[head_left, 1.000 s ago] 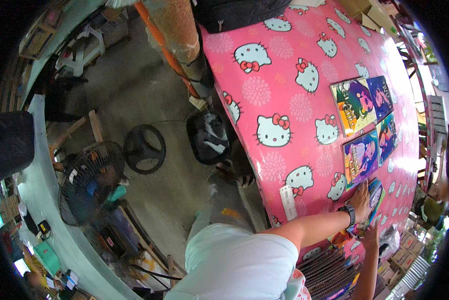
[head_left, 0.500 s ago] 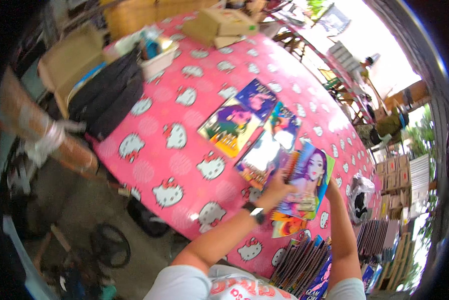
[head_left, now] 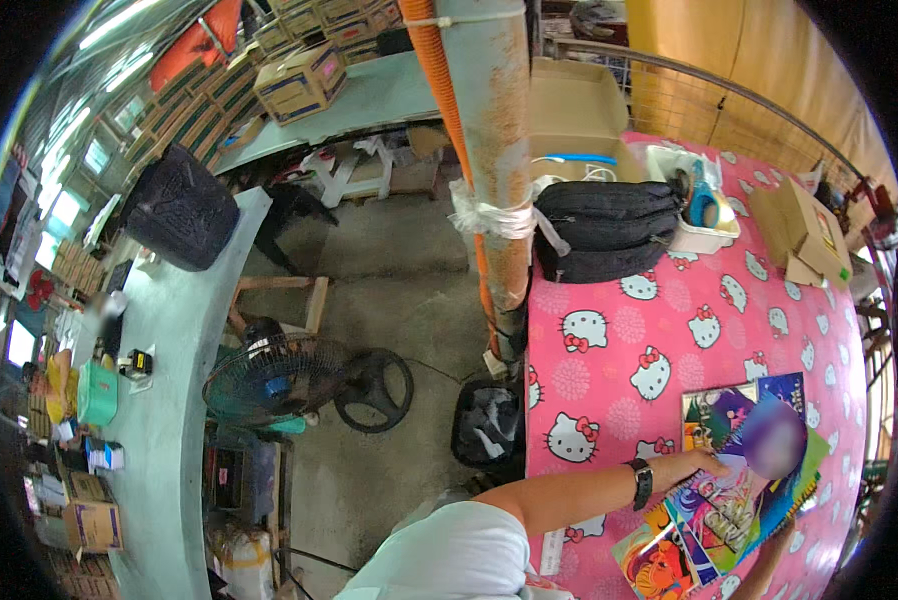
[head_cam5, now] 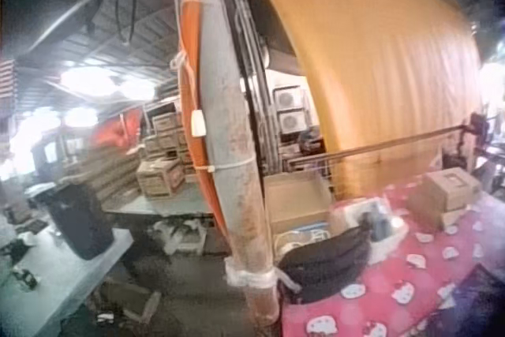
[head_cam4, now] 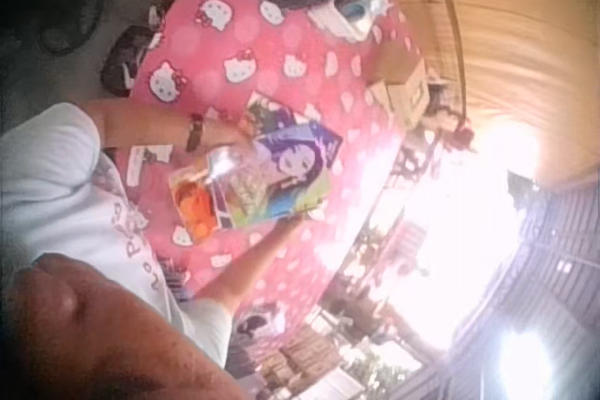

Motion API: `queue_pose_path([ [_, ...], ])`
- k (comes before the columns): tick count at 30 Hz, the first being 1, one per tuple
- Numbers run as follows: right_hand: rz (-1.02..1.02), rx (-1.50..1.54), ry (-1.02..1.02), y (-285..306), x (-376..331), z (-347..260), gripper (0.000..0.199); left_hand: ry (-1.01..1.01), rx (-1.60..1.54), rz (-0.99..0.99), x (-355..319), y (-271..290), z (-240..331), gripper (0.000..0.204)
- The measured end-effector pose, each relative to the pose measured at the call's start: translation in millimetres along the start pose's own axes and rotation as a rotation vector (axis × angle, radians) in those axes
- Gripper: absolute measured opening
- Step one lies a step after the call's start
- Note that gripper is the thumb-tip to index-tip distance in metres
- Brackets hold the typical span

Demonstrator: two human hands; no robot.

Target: The person sorts notebooks on a table by moving stacks of notebooks and placing individual notebooks into organized piles.

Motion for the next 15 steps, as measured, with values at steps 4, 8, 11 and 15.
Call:
queue_pose_path([
  [4,-0.043,-0.003,-0.034,-10.8,-1.5,5.2,0.045,0.0,-0.006,-0.009,5.4,-11.7,-2.6,0.046],
  [8,-0.093,0.011,-0.029,-52.4,-3.4,-28.5,0.042,-0.169,0.33,0.099,57.1,-4.8,-24.5,0.05],
  [11,-0.14,0.052,-0.001,-95.7,-1.2,-62.0,0.04,-0.4,0.791,0.341,77.5,4.7,-34.9,0.07],
  [15,-0.192,0.076,0.056,-127.4,-4.1,-111.4,0.037,-0.847,1.393,0.899,71.3,11.8,-63.6,0.086],
])
Point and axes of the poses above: each hand's wrist, its own x-axis towards the middle knuckle, its own y-axis out of the back of the hand, z = x × y, the point moved 9 cm from there along x, towards the middle knuckle, and after that the axes turned 13 degrees about z, right-handed, at the moved point
